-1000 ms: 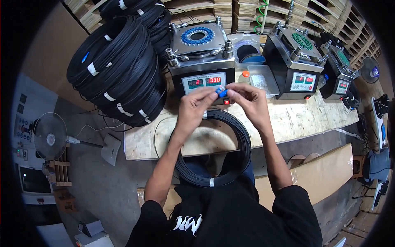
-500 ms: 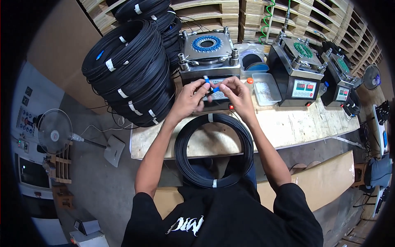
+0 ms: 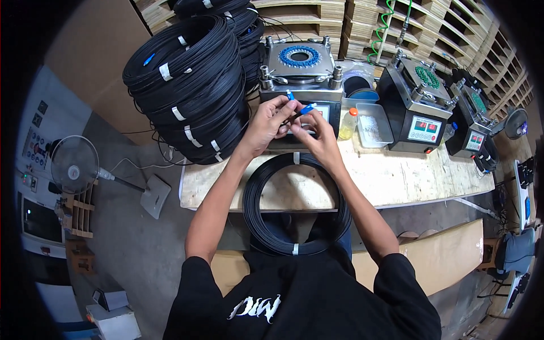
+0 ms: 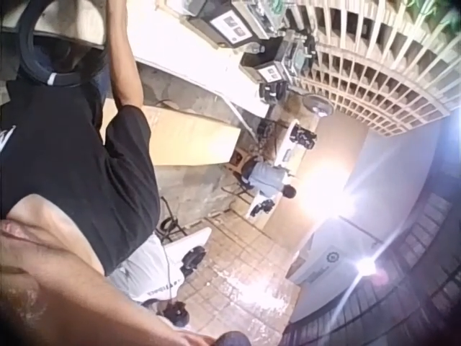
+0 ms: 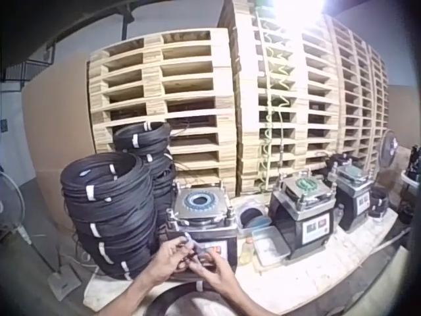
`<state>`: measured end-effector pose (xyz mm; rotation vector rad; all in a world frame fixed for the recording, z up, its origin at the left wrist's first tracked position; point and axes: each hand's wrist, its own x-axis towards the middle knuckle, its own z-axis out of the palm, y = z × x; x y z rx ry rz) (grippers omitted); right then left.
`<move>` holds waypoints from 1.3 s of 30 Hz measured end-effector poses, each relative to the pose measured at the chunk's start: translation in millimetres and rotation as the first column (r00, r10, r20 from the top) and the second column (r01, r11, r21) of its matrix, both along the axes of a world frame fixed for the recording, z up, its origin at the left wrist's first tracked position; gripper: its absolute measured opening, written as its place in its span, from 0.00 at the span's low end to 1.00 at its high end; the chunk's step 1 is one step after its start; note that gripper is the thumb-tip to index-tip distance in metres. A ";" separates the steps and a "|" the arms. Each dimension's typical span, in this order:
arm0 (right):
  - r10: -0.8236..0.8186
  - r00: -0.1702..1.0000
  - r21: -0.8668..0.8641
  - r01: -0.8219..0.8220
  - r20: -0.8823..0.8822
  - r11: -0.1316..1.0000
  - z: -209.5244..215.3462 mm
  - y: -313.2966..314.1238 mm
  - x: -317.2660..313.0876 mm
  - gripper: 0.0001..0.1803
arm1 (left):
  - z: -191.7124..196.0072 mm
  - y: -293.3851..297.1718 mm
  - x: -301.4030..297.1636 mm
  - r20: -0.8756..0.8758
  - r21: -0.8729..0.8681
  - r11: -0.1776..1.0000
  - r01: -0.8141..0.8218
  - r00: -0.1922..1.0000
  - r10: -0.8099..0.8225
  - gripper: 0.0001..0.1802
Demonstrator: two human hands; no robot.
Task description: Operating a specialized polishing machine to finish the ends of fiber optic cable connectors in a factory setting.
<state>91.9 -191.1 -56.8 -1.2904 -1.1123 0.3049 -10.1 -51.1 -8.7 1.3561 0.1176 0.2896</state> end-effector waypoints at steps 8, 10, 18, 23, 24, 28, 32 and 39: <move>-0.141 0.986 0.137 0.152 -0.085 0.979 13.3 2.3 6.1 0.22 | 2.9 3.5 10.2 0.055 0.189 0.982 -0.003 0.998 -0.008 0.15; 0.006 0.979 0.106 0.017 -0.203 0.994 29.8 -6.3 9.9 0.10 | 2.3 0.8 7.4 0.030 0.132 0.991 -0.010 1.000 0.006 0.16; -0.099 0.992 -0.012 0.098 -0.077 0.995 -19.5 -81.6 86.2 0.09 | -31.7 62.9 -50.4 -0.087 0.404 0.913 -0.054 0.991 0.097 0.19; 0.073 0.919 -0.501 0.144 0.388 0.853 -50.5 -133.0 101.5 0.22 | -107.5 97.9 -113.2 -0.436 0.230 0.972 0.051 0.898 0.057 0.20; 0.106 0.887 -0.507 0.156 0.450 0.848 -62.2 -136.4 106.2 0.23 | -114.1 94.7 -109.9 -0.458 0.321 0.942 0.096 0.886 0.066 0.20; 0.176 0.875 -0.608 0.157 0.450 0.778 -82.7 -129.1 109.4 0.28 | -131.1 82.3 -97.5 -0.402 0.602 0.789 0.124 0.901 0.165 0.14; 0.233 0.838 -0.639 0.167 0.493 0.751 -97.1 -109.2 95.9 0.32 | -123.2 74.3 -91.3 -0.306 0.879 0.437 0.192 0.929 0.208 0.17; 0.202 0.839 -0.669 0.233 0.506 0.706 -115.7 -87.6 80.8 0.26 | -147.3 76.1 -76.4 -0.268 0.877 0.437 0.199 0.958 0.100 0.27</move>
